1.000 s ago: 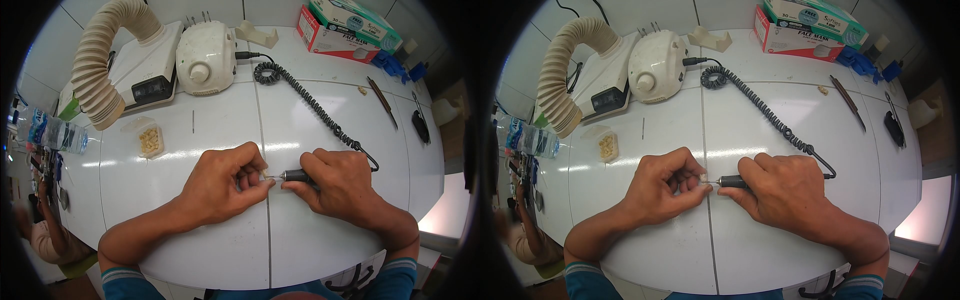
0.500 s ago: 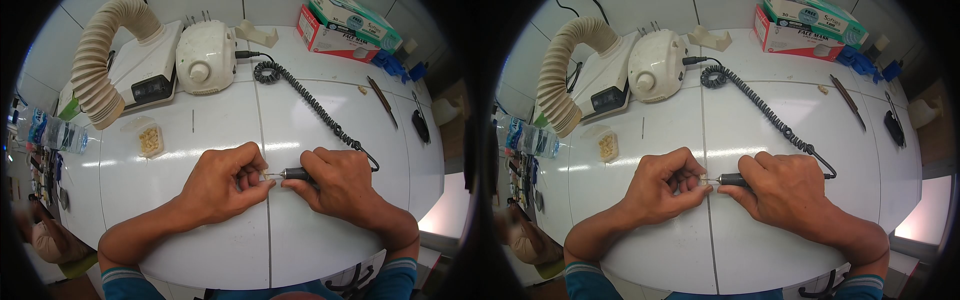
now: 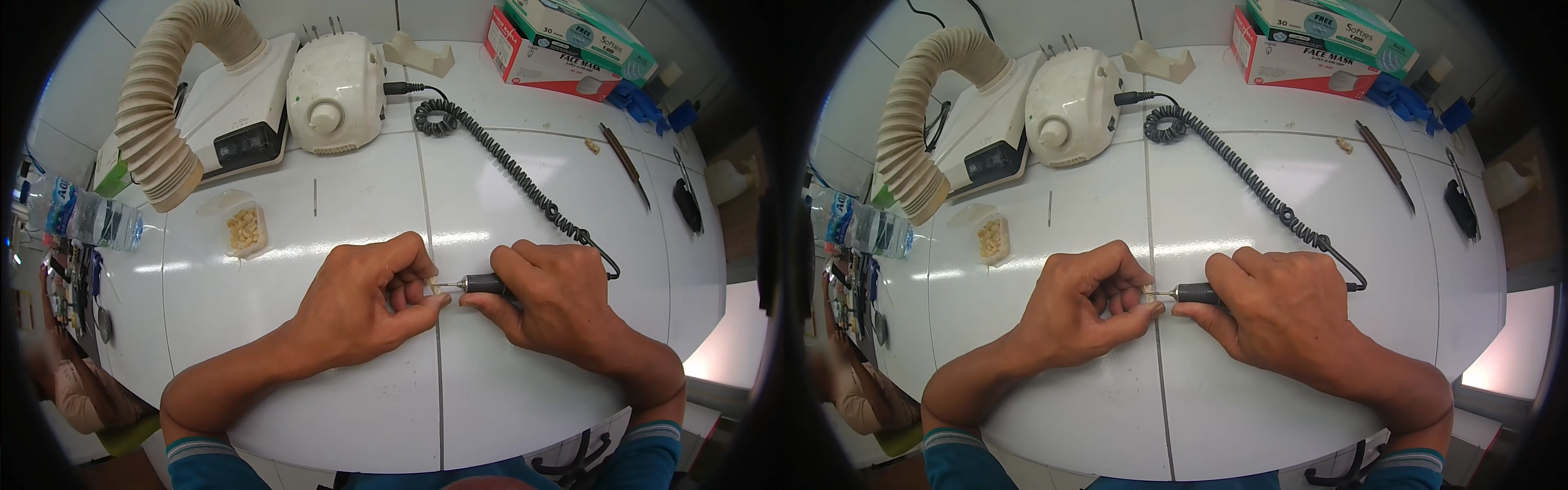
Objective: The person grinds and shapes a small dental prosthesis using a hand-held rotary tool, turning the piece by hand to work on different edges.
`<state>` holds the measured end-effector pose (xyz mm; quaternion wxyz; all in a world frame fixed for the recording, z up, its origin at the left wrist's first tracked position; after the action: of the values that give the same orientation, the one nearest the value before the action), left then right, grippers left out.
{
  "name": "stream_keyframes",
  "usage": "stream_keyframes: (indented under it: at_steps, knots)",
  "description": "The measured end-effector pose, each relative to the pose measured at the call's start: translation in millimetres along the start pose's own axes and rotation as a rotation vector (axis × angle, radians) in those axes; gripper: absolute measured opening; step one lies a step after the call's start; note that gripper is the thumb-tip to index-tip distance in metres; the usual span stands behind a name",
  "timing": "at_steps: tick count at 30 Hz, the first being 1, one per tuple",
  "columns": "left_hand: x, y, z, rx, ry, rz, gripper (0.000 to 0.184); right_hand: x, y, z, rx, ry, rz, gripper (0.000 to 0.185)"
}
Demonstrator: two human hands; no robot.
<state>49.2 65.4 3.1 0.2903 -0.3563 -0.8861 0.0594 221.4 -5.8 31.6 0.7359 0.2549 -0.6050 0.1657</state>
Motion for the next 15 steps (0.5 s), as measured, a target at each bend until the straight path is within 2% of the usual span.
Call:
stream_keyframes:
  at_steps: [15]
  knots:
    - [-0.6, -0.1, 1.0, -0.003, 0.006, 0.009, 0.026, -0.3, 0.1, -0.1, 0.001, 0.005, 0.015, 0.054]
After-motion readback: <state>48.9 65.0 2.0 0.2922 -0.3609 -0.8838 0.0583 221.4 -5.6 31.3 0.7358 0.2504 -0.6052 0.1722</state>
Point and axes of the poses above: each hand's wrist, its own y-axis towards the middle knuckle, its own x-axis out of the back of the hand, z = x × y, the point moved 8 cm from there along y, towards the middle knuckle, and after that the axes turned 15 degrees about x, right-handed, at the moved point
